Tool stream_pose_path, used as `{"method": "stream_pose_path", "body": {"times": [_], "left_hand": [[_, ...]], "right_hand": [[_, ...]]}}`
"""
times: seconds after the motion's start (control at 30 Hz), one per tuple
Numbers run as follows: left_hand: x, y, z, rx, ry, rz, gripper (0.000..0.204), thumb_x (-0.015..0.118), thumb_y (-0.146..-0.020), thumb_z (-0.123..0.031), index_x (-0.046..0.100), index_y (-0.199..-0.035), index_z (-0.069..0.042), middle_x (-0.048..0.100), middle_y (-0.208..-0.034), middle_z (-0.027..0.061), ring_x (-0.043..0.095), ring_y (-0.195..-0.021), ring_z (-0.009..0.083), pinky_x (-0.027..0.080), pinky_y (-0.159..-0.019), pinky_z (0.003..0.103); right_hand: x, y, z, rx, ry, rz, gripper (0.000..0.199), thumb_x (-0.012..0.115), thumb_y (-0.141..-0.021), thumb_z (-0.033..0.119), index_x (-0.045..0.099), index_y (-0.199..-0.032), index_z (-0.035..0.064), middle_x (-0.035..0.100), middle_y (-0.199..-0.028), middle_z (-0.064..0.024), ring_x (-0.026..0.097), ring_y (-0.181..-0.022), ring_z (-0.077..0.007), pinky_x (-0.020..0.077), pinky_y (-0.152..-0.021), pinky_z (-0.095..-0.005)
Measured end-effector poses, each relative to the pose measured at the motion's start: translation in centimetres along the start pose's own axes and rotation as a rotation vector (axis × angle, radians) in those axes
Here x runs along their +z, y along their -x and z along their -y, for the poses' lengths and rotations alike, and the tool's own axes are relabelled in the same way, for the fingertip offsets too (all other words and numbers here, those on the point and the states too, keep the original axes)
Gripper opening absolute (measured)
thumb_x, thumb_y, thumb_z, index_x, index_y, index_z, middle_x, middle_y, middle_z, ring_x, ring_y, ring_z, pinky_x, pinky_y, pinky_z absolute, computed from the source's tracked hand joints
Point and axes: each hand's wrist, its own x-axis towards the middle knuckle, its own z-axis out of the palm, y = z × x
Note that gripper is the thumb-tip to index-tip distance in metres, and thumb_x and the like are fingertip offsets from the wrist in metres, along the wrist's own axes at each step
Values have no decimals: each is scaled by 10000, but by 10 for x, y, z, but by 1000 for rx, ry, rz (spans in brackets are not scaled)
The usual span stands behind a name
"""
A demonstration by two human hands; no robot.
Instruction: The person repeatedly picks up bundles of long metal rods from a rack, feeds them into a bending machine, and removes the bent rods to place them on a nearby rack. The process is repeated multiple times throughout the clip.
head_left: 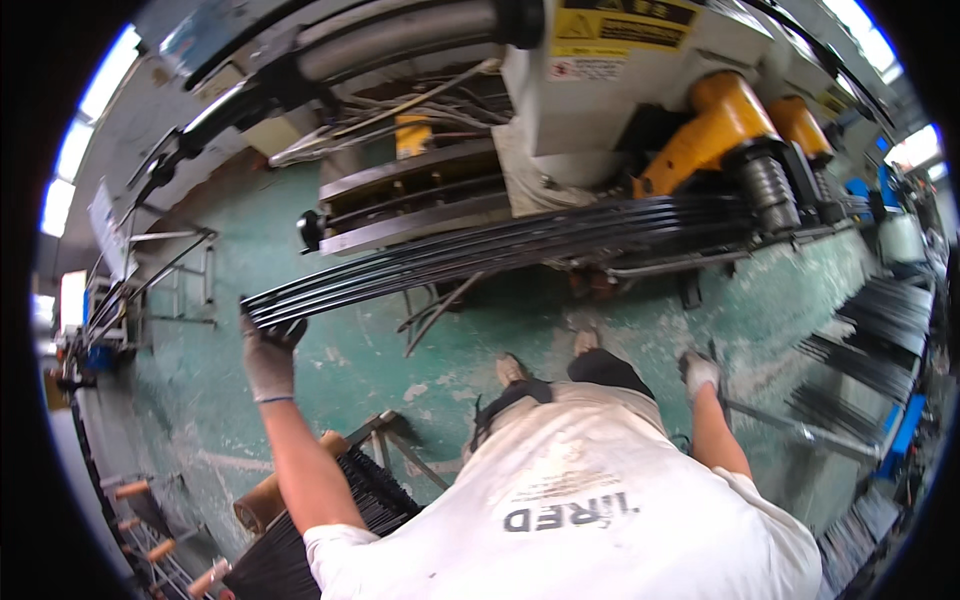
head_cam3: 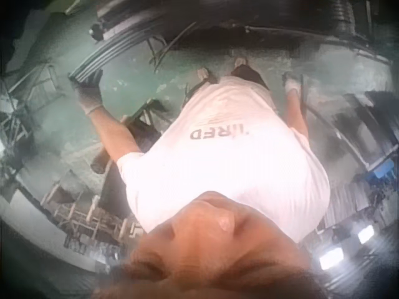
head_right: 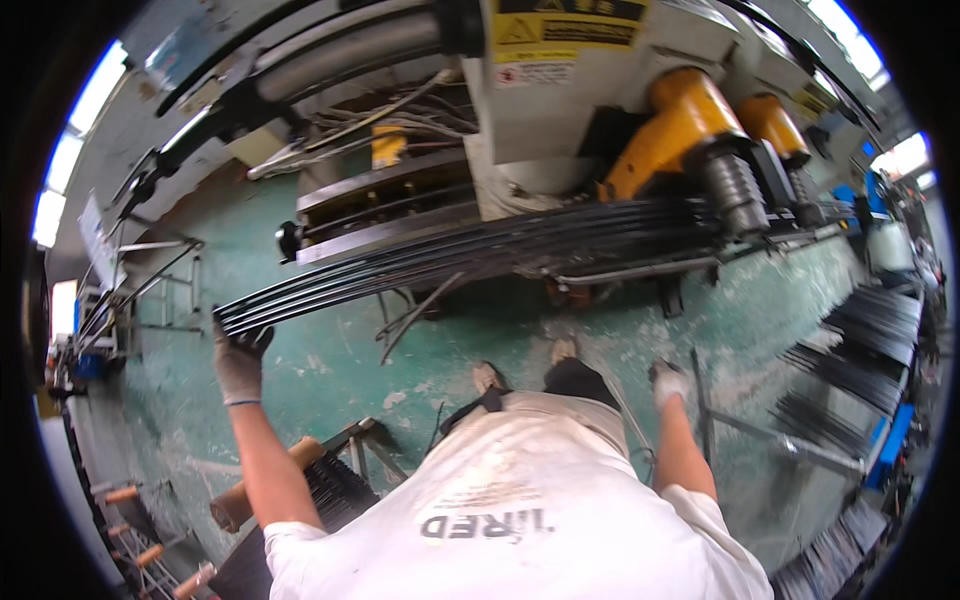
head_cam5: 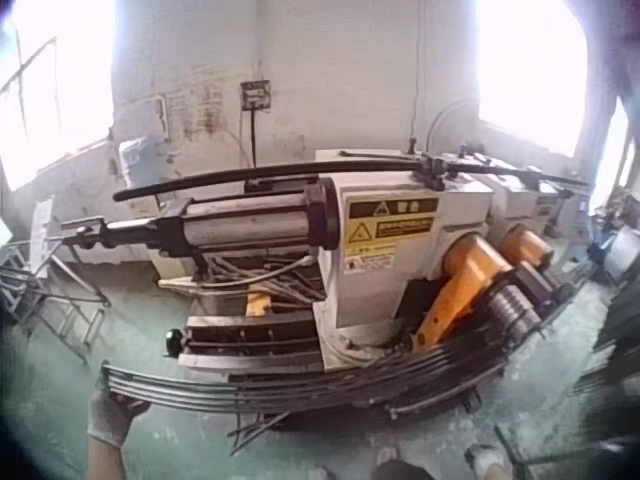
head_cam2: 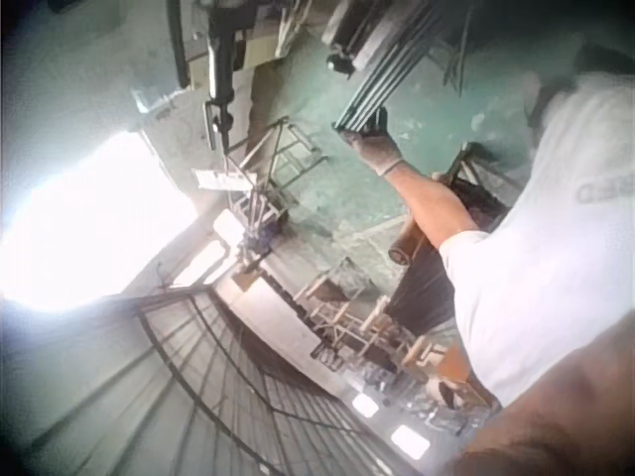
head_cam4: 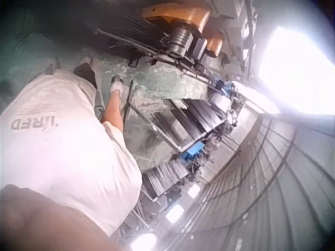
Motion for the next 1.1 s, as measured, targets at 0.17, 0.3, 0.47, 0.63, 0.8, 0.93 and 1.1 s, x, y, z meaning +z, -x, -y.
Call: {"method": "stream_pose_path", "body": {"times": [0.17, 0.3, 0.47, 0.63, 0.8, 0.93, 1.1], "left_hand": [[-7, -3, -7, 28, 55, 69, 662, 498, -1198, -631, 484, -1743, -254, 640, -1629, 125, 634, -1450, 418, 525, -1180, 694], [-5, 3, 20, 83, 327, -179, 715, 495, -1188, -645, 516, -1700, -146, 546, -1729, 174, 546, -1547, 453, 435, -1295, 667], [34, 40, 123, -112, 426, -405, 765, 542, -1175, -634, 456, -1726, -109, 533, -1740, 214, 533, -1561, 467, 424, -1319, 662], [107, 101, 263, -432, 438, -567, 824, 553, -1166, -651, 449, -1710, -40, 486, -1782, 194, 485, -1608, 424, 394, -1346, 620], [206, 109, 314, -594, 413, -342, 579, 492, -1187, -527, 595, -1567, -103, 595, -1651, 132, 523, -1552, 364, 422, -1292, 564], [241, 102, 317, -530, 213, 20, 474, 419, -1193, -432, 678, -1459, -137, 659, -1542, 82, 545, -1509, 309, 435, -1248, 489], [180, 73, 348, -337, -95, 381, 457, 465, -1194, -318, 554, -1570, -75, 613, -1627, 169, 587, -1472, 406, 472, -1228, 581]], "right_hand": [[34, 0, 24, -9, 338, 76, 456, 752, -1037, 410, 854, -1171, -13, 862, -1115, -171, 782, -993, -308, 578, -918, -441], [64, 33, 106, -157, 621, 232, 468, 733, -1049, 411, 845, -1199, -18, 859, -1192, -202, 793, -1122, -366, 578, -999, -444], [64, -52, 87, -295, 729, 321, 488, 691, -1066, 478, 851, -1116, 20, 853, -1081, -194, 791, -1019, -374, 575, -940, -466], [43, -101, 135, -53, 768, 409, 475, 725, -1065, 462, 849, -1291, 64, 839, -1307, -198, 766, -1280, -413, 575, -1087, -474], [6, -189, 130, -362, 1038, 395, 459, 744, -1059, 440, 850, -1281, 52, 847, -1287, -195, 778, -1251, -401, 577, -1070, -473], [-10, -226, 124, -527, 1149, 349, 448, 759, -1054, 423, 851, -1273, 43, 853, -1271, -192, 787, -1228, -392, 578, -1057, -473], [-17, -192, 118, -365, 772, 316, 474, 761, -1046, 425, 844, -1303, 36, 842, -1291, -219, 779, -1258, -401, 580, -1075, -464]]}}
